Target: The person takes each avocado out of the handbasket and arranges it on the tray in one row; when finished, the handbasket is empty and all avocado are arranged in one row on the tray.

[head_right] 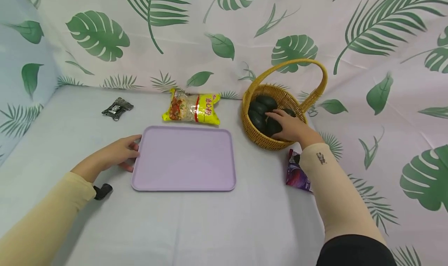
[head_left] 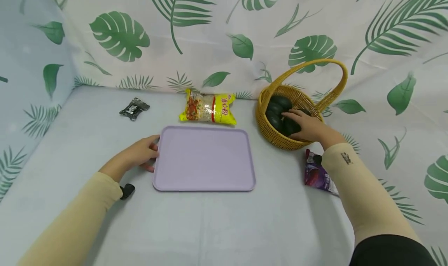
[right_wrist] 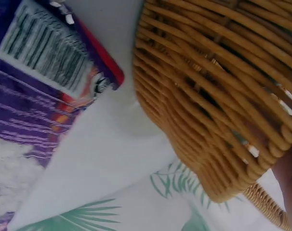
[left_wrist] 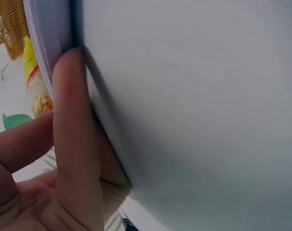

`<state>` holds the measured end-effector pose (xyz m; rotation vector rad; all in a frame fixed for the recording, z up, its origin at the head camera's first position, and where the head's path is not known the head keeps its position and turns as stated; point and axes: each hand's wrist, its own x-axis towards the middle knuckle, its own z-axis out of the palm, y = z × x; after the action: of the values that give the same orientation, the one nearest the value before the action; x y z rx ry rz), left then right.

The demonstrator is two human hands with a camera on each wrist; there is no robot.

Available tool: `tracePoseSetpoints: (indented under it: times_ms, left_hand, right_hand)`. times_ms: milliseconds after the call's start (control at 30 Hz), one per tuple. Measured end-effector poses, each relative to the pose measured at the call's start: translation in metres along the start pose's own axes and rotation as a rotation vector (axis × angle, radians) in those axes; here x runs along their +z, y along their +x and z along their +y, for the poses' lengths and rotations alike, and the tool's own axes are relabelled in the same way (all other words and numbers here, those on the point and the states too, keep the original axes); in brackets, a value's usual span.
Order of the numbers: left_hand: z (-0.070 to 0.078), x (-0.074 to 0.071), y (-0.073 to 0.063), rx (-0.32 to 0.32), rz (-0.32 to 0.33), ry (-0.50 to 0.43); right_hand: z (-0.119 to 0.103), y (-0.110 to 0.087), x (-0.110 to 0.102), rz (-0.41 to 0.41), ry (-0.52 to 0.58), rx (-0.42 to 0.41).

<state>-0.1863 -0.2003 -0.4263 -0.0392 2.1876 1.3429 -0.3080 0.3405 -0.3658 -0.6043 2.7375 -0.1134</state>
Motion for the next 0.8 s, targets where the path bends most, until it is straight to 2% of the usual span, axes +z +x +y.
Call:
tracePoseSetpoints:
  times_ms: [133,267,433,533,633,700,800]
  left_hand:
    - [0.004,-0.001,0.004,-0.001,0.001,-0.011]
    - [0.006,0.000,0.007,-0.011,0.000,-0.007]
    - [0.005,0.001,0.006,-0.001,0.009,-0.017]
    - [0.003,0.000,0.005,-0.005,0.023,-0.013]
    - [0.002,-0.002,0.004,-0.013,0.028,-0.005]
    - [0.002,-0.002,0.004,-0.011,0.030,-0.002]
    - [0.002,-0.002,0.004,-0.003,0.033,-0.002]
  right_hand:
    - [0.004,-0.007,0.003,0.011,0.031,-0.007]
    - [0.012,-0.017,0.007,0.026,0.107,0.022]
    - [0.008,-0.032,-0.002,0.113,0.197,0.070]
    - [-0.005,-0.043,-0.011,0.191,0.272,0.066]
    - [-0.027,-0.053,-0.015,0.279,0.339,0.026]
    - [-0.045,-0.057,-0.015,0.335,0.354,-0.036]
    - [-0.079,-0.060,-0.010,0.396,0.336,-0.174]
